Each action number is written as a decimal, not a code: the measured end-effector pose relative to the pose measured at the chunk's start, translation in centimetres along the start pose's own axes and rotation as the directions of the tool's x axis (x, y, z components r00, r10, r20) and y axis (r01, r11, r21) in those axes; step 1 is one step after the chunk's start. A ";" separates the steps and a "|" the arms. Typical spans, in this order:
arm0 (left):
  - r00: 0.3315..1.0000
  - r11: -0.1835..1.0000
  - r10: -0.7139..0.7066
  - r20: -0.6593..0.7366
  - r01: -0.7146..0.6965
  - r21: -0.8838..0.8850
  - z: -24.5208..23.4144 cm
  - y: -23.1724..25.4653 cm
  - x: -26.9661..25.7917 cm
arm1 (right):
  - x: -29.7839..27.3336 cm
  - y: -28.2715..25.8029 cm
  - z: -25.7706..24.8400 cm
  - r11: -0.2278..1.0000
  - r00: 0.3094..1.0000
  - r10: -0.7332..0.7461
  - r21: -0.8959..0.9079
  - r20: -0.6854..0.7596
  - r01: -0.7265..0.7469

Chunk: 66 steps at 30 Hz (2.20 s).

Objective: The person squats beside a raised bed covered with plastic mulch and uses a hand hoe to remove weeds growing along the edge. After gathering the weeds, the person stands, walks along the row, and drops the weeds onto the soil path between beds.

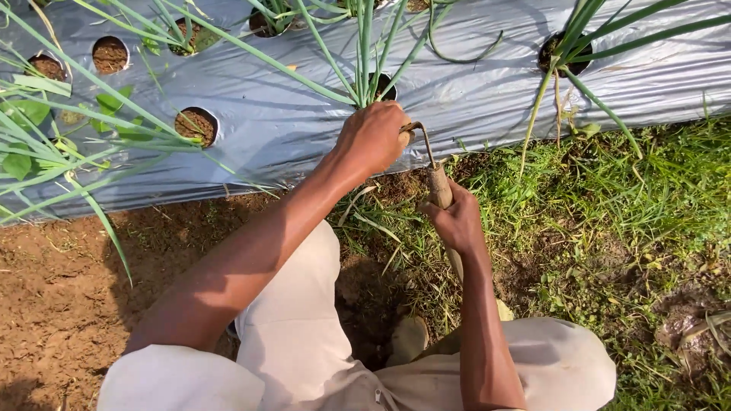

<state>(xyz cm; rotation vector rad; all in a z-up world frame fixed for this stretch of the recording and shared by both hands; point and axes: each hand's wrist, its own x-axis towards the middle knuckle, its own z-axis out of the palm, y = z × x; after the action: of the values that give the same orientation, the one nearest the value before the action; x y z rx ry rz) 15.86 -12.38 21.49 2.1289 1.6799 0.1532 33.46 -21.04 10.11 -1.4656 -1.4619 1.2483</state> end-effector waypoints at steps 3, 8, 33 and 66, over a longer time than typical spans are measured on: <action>0.998 0.997 0.063 0.019 -0.062 -0.042 2.8 -0.4 0.7 | -1.3 2.4 -1.1 1.000 0.999 0.004 -0.010 -0.053 -0.004; 0.981 0.983 0.073 0.179 -0.040 -0.178 7.1 0.9 1.4 | -3.8 6.7 -3.8 0.991 0.975 0.127 -0.025 -0.184 -0.133; 0.515 0.037 0.853 0.086 -0.224 0.974 39.3 -16.3 5.3 | -3.0 16.5 4.4 0.698 0.222 0.710 0.708 -0.668 -0.101; 0.665 0.536 0.695 0.273 -0.732 0.419 45.3 -16.8 5.7 | -2.4 21.4 11.7 0.518 0.348 0.845 0.779 -0.405 -0.352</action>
<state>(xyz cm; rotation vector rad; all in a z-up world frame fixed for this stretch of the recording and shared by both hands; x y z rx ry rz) 17.58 -15.58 -27.03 3.0818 0.7078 -0.1537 29.04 -27.41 -13.16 -1.8279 0.1929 1.0708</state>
